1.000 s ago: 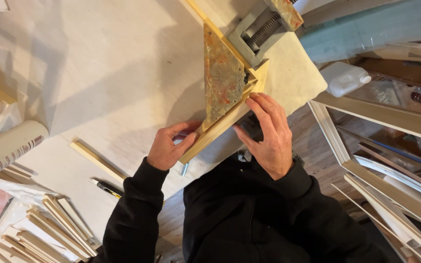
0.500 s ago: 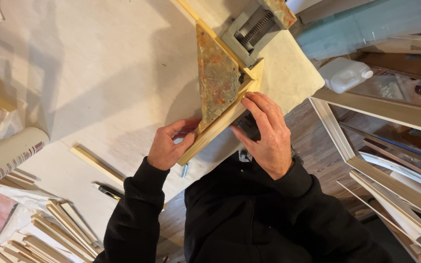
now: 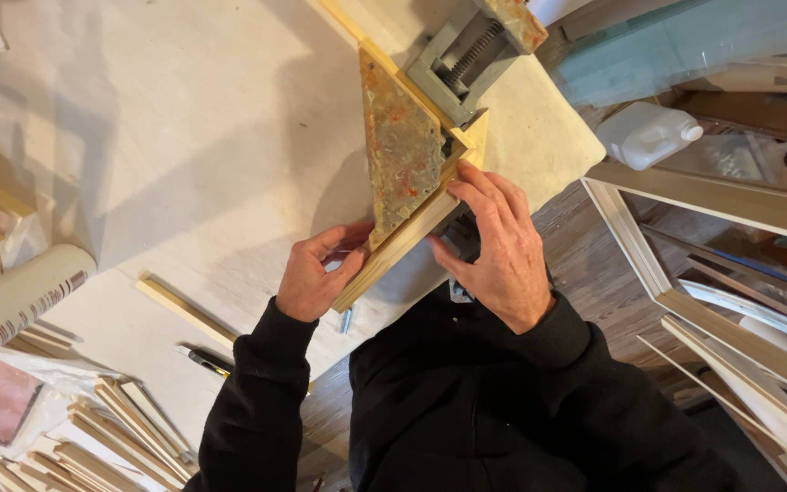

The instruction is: Applying glue to wooden slats, aligning them in a corner clamp, and hammering nails to assemble frames.

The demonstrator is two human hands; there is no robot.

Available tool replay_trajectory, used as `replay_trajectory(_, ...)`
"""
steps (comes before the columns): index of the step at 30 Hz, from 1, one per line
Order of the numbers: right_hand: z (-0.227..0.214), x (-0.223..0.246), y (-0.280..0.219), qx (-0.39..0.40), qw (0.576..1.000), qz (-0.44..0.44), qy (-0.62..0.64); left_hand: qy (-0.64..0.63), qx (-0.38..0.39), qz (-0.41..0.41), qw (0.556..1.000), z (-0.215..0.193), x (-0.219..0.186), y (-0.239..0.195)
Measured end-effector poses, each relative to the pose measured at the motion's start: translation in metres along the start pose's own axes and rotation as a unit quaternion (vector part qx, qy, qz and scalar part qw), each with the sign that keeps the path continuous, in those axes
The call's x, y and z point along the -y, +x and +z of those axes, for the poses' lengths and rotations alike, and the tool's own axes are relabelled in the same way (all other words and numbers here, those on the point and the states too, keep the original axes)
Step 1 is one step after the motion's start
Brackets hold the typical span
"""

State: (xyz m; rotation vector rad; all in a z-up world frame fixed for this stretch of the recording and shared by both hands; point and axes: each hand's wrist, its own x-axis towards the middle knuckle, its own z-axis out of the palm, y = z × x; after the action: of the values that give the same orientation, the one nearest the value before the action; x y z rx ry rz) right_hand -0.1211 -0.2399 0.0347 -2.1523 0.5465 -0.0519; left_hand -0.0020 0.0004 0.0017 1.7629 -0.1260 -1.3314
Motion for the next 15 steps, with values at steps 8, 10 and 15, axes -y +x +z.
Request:
replay_trajectory(8,-0.0053,-0.0073,0.0024,0.007,1.000,-0.009,0.000,0.021,-0.015,-0.005,1.000,0.0020,0.0021,0.0029)
replay_trajectory(10,-0.0070,-0.0073,0.0014,0.010,1.000,-0.008,0.000,0.022,-0.018,-0.010,1.000,0.0027,0.0040,0.0009)
replay_trajectory(15,-0.0101,-0.0046,0.0046,0.023,1.000,-0.011,-0.003,-0.003,-0.017,-0.012,1.000,0.0006,0.0061,0.0015)
